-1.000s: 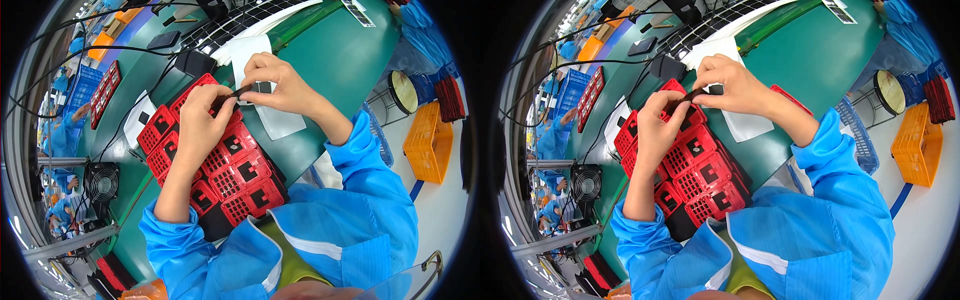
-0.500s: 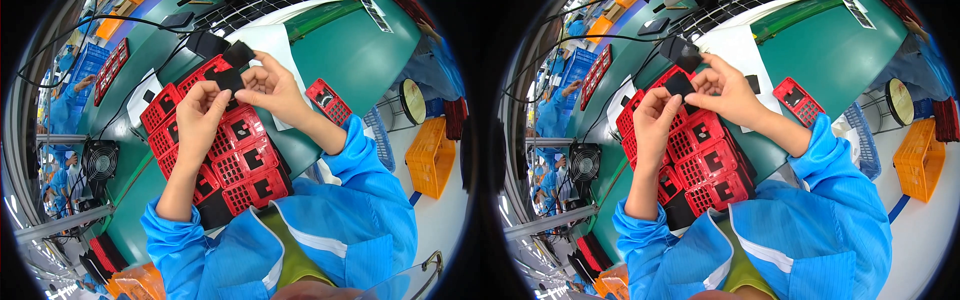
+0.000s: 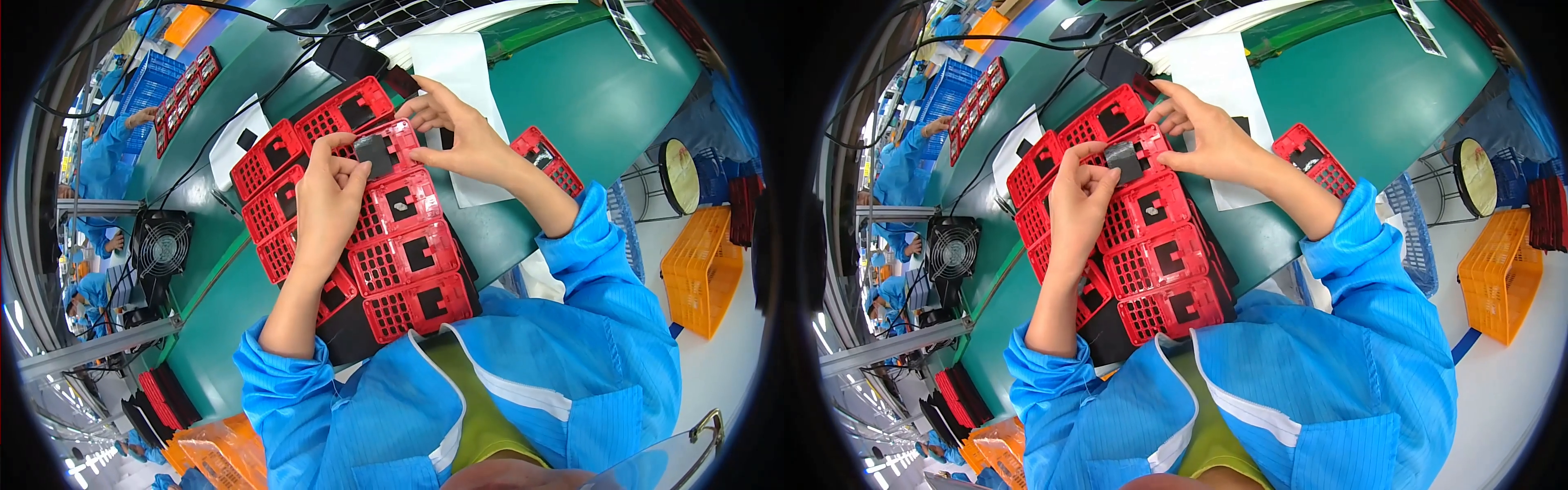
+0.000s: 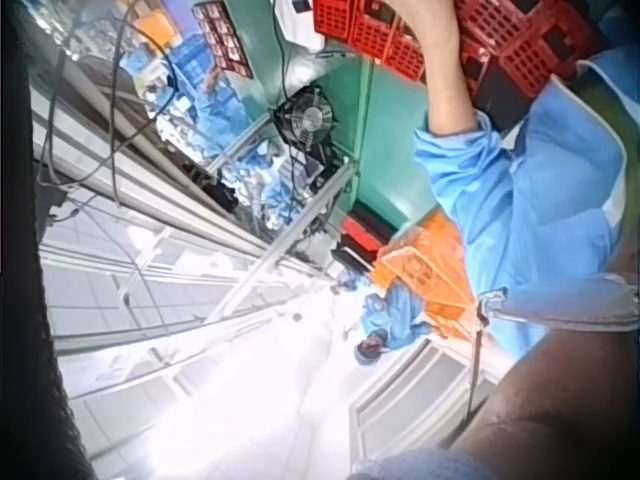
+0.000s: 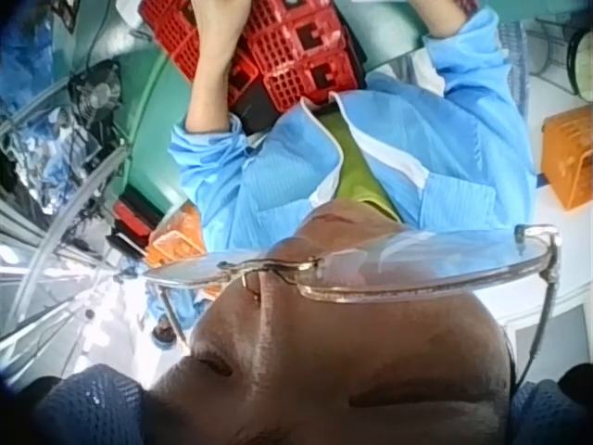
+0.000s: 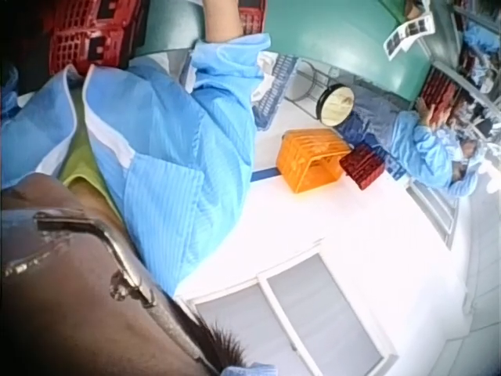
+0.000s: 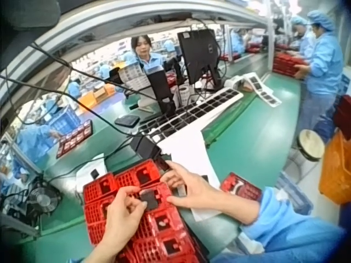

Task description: The person assembles electronic device components by placing black panels into red plastic housings by hand.

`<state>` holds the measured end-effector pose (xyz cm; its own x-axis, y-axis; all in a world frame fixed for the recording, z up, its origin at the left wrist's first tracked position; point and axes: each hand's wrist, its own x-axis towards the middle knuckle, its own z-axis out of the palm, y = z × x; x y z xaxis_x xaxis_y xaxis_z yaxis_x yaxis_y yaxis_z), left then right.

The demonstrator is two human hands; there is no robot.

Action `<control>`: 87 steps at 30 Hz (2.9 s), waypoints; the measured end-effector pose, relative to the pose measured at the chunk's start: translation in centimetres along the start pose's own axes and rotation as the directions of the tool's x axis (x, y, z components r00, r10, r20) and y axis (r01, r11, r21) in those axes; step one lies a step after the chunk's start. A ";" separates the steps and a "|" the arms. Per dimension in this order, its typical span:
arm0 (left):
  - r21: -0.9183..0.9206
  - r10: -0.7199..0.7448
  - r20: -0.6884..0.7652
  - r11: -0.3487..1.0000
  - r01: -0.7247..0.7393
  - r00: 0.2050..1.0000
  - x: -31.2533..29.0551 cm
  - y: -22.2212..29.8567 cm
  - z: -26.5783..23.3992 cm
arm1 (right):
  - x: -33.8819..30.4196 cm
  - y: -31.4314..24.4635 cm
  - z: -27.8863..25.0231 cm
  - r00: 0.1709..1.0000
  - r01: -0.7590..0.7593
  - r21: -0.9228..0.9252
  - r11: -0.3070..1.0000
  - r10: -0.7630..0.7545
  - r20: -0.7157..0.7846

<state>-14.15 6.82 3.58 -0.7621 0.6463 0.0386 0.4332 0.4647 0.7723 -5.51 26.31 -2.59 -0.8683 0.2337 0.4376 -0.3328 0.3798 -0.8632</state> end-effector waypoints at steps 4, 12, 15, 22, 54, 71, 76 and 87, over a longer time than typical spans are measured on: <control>0.018 0.053 -0.021 0.998 -0.053 0.998 0.2 0.1 0.3 | -0.2 -0.3 0.2 0.999 0.031 0.002 1.000 -0.031 -0.010; 0.011 0.026 -0.008 1.000 -0.026 1.000 0.4 0.2 0.8 | -0.4 -0.5 0.4 0.999 0.020 0.012 1.000 -0.019 -0.030; 0.022 0.009 -0.005 1.000 -0.009 1.000 0.4 0.4 0.7 | -0.4 -0.6 0.1 0.997 0.076 -0.025 0.997 -0.076 -0.011; 0.092 0.030 -0.017 0.995 -0.028 0.999 0.0 1.0 1.1 | -0.5 -1.7 -0.4 0.995 0.084 -0.094 0.992 -0.078 0.065; 0.110 0.402 -0.147 0.915 -0.389 0.904 -1.4 0.3 -1.6 | -0.7 -4.8 0.6 0.963 0.133 0.040 0.990 -0.139 0.232; 0.017 -0.012 0.053 1.000 0.011 0.999 -5.5 1.0 0.6 | -4.9 -4.8 -0.2 0.988 0.076 -0.219 0.973 -0.044 0.146; 0.021 -0.044 0.071 0.999 0.043 0.996 -5.3 1.2 1.3 | -5.1 -4.5 -0.1 0.987 0.104 -0.214 0.971 -0.074 0.141; -0.021 -0.064 0.078 0.998 0.066 0.995 -5.2 1.2 1.4 | -5.0 -4.4 -0.1 0.988 0.105 -0.203 0.974 -0.079 0.136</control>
<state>-9.00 4.89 3.38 -0.7486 0.6602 -0.0607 0.3714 0.4935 0.7865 0.36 23.54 -0.95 -0.8813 0.0797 0.4659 -0.3408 0.5759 -0.7431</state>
